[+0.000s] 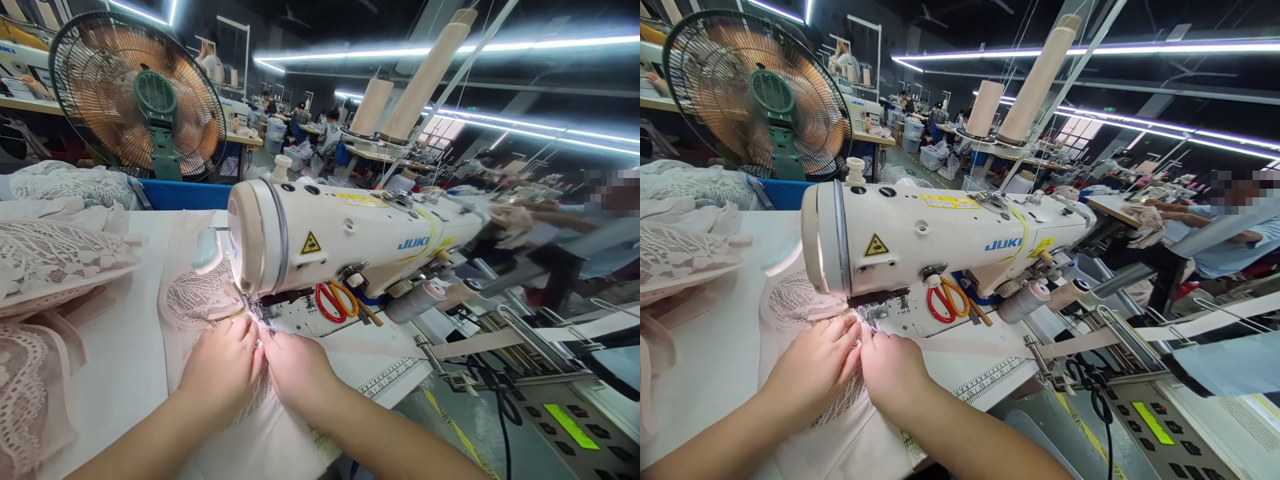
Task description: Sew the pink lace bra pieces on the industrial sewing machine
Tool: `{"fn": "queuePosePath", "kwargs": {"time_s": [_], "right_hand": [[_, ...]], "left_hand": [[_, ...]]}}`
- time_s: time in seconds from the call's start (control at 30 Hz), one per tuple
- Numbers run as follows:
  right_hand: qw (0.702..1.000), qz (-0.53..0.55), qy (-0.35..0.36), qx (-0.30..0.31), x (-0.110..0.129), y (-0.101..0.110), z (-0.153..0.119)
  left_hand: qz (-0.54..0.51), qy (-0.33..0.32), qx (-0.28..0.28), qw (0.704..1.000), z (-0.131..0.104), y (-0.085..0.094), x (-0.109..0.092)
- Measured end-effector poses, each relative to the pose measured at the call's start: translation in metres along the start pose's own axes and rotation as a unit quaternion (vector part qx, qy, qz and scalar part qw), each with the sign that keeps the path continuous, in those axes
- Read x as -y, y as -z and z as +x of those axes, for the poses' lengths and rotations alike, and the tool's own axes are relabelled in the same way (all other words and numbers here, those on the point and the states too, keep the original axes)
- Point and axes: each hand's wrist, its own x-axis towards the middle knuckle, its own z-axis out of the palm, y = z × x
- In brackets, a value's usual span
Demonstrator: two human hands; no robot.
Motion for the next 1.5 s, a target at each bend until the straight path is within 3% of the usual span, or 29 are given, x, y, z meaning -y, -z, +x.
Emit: {"fn": "queuePosePath", "kwargs": {"time_s": [0.3,1.1,1.5], "right_hand": [[1.0,0.01,0.006,-0.02,0.002,-0.002,0.004],[0.999,-0.022,-0.027,-0.016,0.004,0.004,0.002],[0.999,-0.031,-0.012,-0.039,0.003,0.001,0.001]], "left_hand": [[-0.011,0.0,-0.026,1.0,0.002,-0.004,0.002],[-0.012,-0.003,0.023,1.0,0.001,0.008,0.012],[-0.005,-0.007,0.014,1.0,0.001,0.006,0.015]]}}
